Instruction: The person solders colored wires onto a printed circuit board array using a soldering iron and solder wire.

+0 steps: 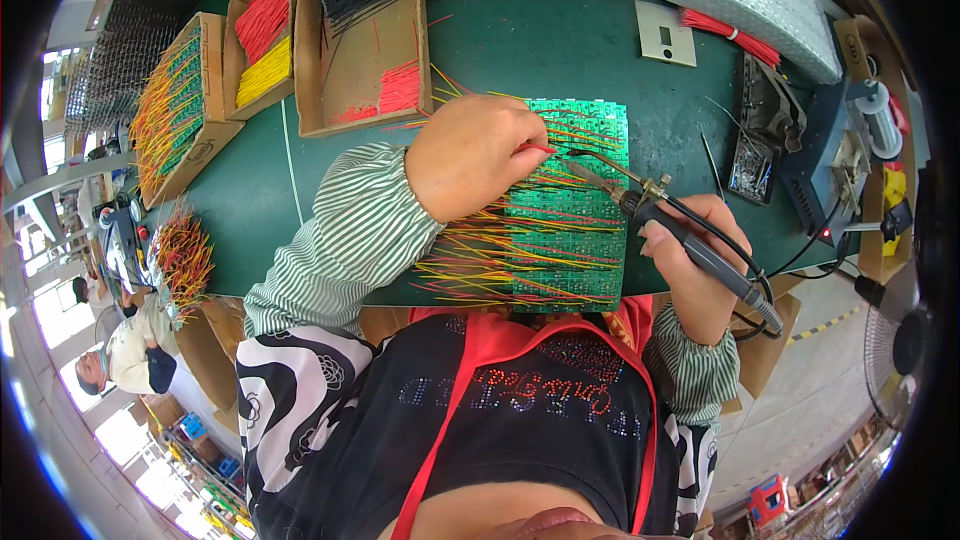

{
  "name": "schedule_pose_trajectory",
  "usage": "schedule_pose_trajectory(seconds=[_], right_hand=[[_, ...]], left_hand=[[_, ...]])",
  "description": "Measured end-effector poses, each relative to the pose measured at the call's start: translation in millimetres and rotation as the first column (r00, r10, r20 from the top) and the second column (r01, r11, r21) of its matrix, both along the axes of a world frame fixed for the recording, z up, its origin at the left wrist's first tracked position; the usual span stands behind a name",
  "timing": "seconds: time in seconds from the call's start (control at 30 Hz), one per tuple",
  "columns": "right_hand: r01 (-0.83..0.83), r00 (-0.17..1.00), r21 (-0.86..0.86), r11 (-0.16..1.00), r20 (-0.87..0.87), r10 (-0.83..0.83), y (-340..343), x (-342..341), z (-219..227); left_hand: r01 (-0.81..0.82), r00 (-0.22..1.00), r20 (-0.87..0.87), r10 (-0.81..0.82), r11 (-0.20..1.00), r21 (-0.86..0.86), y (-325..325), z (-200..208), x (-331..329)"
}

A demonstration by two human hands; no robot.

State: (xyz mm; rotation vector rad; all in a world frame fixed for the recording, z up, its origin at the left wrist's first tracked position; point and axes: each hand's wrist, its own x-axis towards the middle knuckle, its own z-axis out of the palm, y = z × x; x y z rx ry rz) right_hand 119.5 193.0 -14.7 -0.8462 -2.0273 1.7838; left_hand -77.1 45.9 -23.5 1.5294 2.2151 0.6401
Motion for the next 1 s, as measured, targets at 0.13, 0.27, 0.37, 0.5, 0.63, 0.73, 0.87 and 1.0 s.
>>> schedule_pose_trajectory(seconds=[0.13, 0.27, 0.37, 0.5, 0.63, 0.73, 0.87, 1.0], right_hand=[[0.04, 0.999, 0.014, 0.999, 0.003, -0.04, 1, 4, 0], [0.047, 0.999, 0.008, 0.999, 0.025, -0.047, 3, 8, 2], [0.071, 0.997, 0.035, 0.997, -0.005, -0.071, 5, 12, 1], [0.06, 0.998, 0.032, 0.998, 0.002, -0.06, 9, 17, 5], [0.081, 0.996, 0.027, 0.996, -0.024, -0.081, 10, 17, 5], [0.076, 0.997, 0.003, 0.997, -0.009, -0.076, 10, 16, 5], [0.086, 0.996, 0.005, 0.996, 0.001, -0.086, 10, 16, 2], [0.076, 0.997, 0.026, 0.997, 0.007, -0.076, 11, 14, -2]], left_hand=[[0.002, 1.0, 0.006, -0.002, 1.0, -0.003, 0, 1, 0], [0.001, 1.0, -0.007, -0.001, 1.0, -0.001, -1, 1, 1], [-0.015, 0.999, -0.031, 0.016, 0.999, 0.045, -4, 6, 0], [-0.048, 0.997, -0.06, 0.057, 0.99, 0.133, -1, 20, -3], [-0.009, 1.0, -0.009, 0.01, 0.995, 0.096, 13, 8, 10], [0.011, 1.0, -0.012, -0.01, 0.996, 0.084, 16, -1, 10], [0.037, 0.999, -0.026, -0.036, 0.998, 0.047, 19, -3, 11], [0.034, 0.999, -0.043, -0.032, 0.999, 0.038, 20, -4, 11]])
